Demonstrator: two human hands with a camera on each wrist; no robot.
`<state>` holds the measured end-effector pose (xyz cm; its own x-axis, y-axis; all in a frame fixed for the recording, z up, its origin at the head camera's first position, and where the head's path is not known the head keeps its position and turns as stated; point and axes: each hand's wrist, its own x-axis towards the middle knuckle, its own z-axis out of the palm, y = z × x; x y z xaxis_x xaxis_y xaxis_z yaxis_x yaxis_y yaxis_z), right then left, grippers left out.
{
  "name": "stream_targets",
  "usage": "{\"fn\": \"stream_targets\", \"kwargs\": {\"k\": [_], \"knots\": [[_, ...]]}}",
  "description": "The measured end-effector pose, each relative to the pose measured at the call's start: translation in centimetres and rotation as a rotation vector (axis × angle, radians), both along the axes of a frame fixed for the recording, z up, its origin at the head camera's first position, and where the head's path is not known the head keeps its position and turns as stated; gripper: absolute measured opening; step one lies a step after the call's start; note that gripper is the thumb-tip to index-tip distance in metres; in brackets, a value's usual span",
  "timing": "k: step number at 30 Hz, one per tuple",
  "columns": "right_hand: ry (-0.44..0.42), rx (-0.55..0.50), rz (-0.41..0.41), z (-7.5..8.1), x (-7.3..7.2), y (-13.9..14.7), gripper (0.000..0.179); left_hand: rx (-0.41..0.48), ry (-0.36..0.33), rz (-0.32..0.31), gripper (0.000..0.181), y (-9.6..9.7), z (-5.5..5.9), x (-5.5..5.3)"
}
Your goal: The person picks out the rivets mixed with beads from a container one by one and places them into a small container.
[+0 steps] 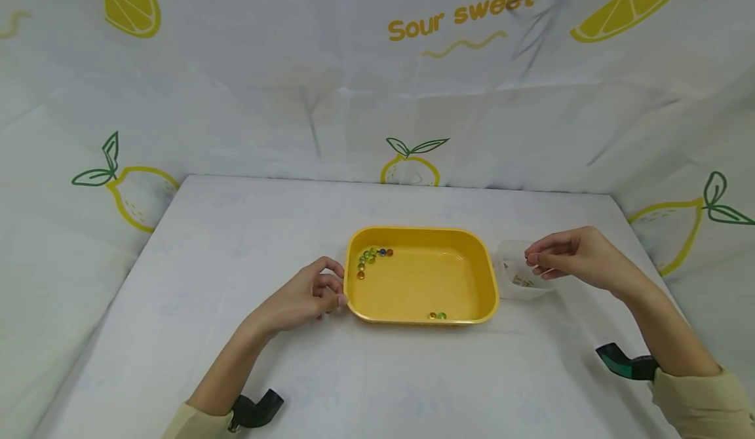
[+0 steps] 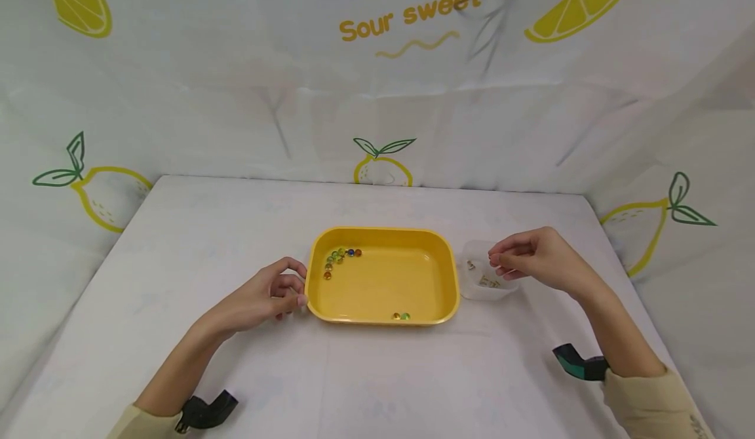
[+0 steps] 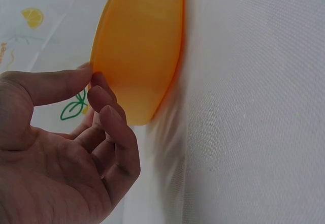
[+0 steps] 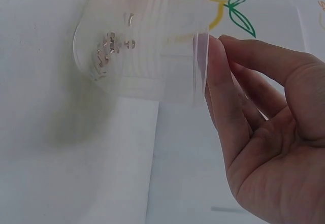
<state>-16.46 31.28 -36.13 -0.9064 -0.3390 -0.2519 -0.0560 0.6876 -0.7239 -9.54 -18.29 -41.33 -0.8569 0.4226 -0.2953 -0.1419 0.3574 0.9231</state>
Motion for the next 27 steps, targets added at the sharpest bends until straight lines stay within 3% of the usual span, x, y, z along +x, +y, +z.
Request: {"fn": "stream_targets", "kwargs": {"k": [27], "knots": [[0.057, -0.010, 0.009, 1.4, -0.6, -1.5, 0.030, 0.001, 0.005, 0.001, 0.042, 0.0, -0.1, 0.0]]}}
